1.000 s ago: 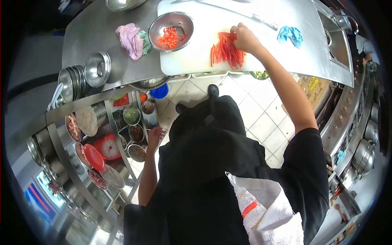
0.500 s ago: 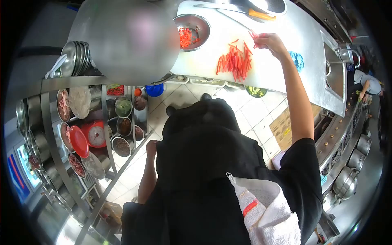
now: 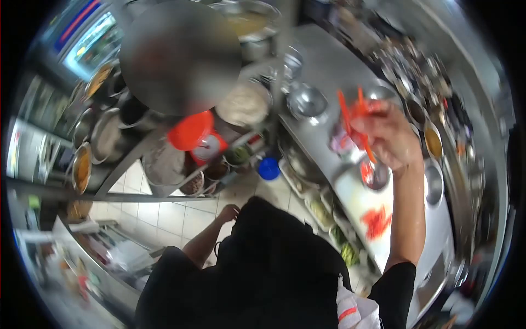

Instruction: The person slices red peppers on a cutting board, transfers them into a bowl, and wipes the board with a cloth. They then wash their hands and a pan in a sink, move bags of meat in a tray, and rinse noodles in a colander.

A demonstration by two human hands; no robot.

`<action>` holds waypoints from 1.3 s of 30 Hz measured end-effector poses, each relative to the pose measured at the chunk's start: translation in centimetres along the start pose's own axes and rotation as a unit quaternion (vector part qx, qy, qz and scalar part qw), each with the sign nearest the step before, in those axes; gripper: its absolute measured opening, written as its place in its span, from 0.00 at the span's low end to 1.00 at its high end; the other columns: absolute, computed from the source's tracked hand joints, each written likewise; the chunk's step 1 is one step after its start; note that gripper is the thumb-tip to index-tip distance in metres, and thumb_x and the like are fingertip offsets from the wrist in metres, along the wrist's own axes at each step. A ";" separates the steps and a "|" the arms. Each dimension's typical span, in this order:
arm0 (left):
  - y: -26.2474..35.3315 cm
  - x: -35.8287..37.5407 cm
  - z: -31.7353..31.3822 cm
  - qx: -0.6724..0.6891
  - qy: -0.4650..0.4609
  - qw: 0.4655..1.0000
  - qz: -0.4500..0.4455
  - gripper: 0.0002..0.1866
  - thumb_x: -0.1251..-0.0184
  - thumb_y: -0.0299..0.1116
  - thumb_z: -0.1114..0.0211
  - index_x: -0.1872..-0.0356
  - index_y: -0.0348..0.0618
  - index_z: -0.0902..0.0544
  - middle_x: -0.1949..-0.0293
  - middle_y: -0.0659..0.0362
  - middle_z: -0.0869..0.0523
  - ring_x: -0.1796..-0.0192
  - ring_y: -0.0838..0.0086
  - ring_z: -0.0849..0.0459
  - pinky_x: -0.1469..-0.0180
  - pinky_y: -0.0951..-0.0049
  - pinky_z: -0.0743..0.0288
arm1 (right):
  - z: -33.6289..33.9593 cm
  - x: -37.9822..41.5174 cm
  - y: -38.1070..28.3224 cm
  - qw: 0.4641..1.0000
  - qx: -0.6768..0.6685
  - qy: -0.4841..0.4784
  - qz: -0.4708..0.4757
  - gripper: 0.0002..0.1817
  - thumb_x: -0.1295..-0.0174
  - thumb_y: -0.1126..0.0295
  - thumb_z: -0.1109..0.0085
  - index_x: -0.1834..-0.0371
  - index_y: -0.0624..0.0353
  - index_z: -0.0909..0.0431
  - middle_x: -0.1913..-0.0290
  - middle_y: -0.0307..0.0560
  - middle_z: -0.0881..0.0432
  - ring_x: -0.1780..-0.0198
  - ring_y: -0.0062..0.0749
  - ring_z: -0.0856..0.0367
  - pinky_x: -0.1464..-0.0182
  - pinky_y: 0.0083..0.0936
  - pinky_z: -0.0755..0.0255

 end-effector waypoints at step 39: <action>3.9 -1.5 14.8 -0.222 -0.085 0.970 0.057 0.12 0.38 0.30 0.44 0.56 0.38 0.20 0.67 0.54 0.15 0.68 0.68 0.15 0.64 0.70 0.22 | 25.4 29.2 31.9 0.606 0.478 0.592 -0.233 0.16 0.55 0.66 0.36 0.66 0.66 0.16 0.66 0.68 0.19 0.61 0.57 0.18 0.54 0.39 0.23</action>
Point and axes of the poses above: each hand's wrist, its own x-axis away from the middle knuckle, its own z-axis out of the back of the hand, y = z × x, the point moved 3 cm from there along -x, towards the middle knuckle
